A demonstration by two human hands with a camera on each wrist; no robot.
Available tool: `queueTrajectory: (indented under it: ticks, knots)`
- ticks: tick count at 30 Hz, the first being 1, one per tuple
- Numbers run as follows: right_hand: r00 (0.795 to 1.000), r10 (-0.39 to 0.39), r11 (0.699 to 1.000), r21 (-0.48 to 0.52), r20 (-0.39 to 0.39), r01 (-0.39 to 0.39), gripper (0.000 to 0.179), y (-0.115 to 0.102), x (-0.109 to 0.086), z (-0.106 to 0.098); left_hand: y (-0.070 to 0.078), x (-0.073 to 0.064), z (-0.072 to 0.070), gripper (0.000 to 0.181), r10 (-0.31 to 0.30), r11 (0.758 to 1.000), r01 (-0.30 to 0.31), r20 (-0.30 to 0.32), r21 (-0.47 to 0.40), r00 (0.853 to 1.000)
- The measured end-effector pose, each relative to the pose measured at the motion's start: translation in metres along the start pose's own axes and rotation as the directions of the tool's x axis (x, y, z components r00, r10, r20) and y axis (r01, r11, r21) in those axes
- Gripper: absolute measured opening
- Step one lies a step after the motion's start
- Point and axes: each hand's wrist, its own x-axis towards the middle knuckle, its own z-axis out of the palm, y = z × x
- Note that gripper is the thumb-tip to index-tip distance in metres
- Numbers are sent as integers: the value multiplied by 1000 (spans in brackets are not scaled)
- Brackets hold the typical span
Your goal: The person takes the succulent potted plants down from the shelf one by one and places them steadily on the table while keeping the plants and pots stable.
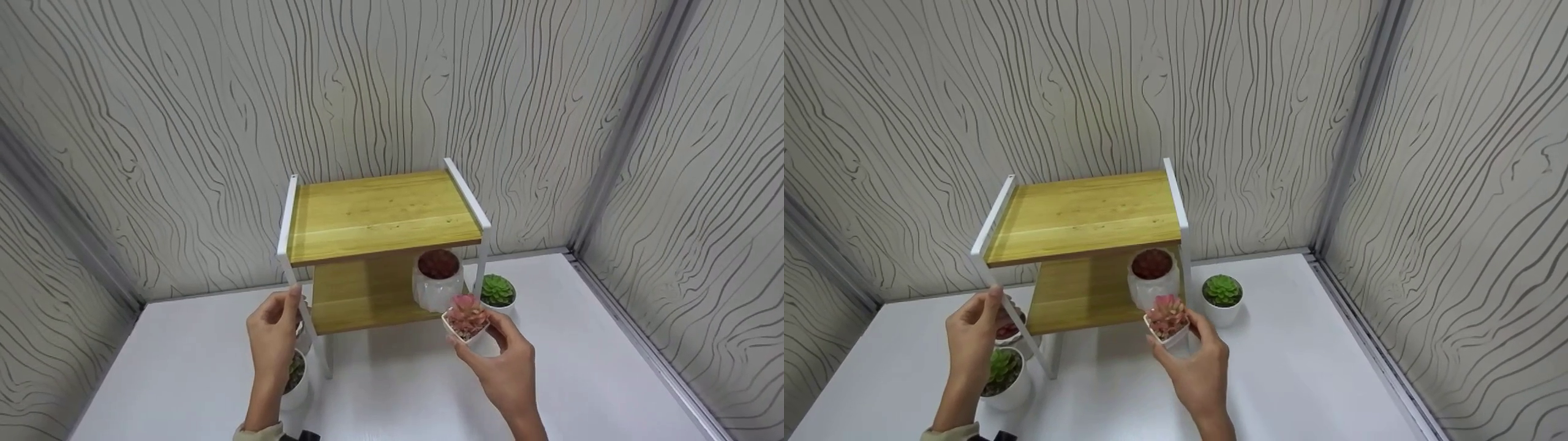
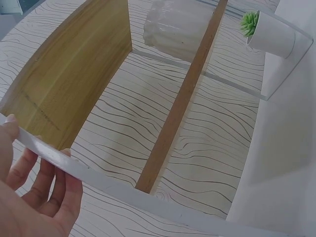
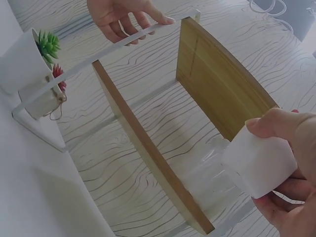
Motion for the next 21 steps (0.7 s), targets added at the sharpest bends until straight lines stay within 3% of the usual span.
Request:
queueTrajectory:
  ticks: [4,15,21]
  knots:
    - [999,-24,1000,6,25,24,66,3,5,-9,0,0,1,37,3,1000,-3,-1,-6,1000]
    - [996,-6,998,70,87,0,70,12,15,-29,-2,-1,0,36,23,1000,-22,-2,14,1000]
    - [996,8,998,56,93,-14,72,19,21,-36,-1,-1,1,36,18,1000,-18,-1,6,1000]
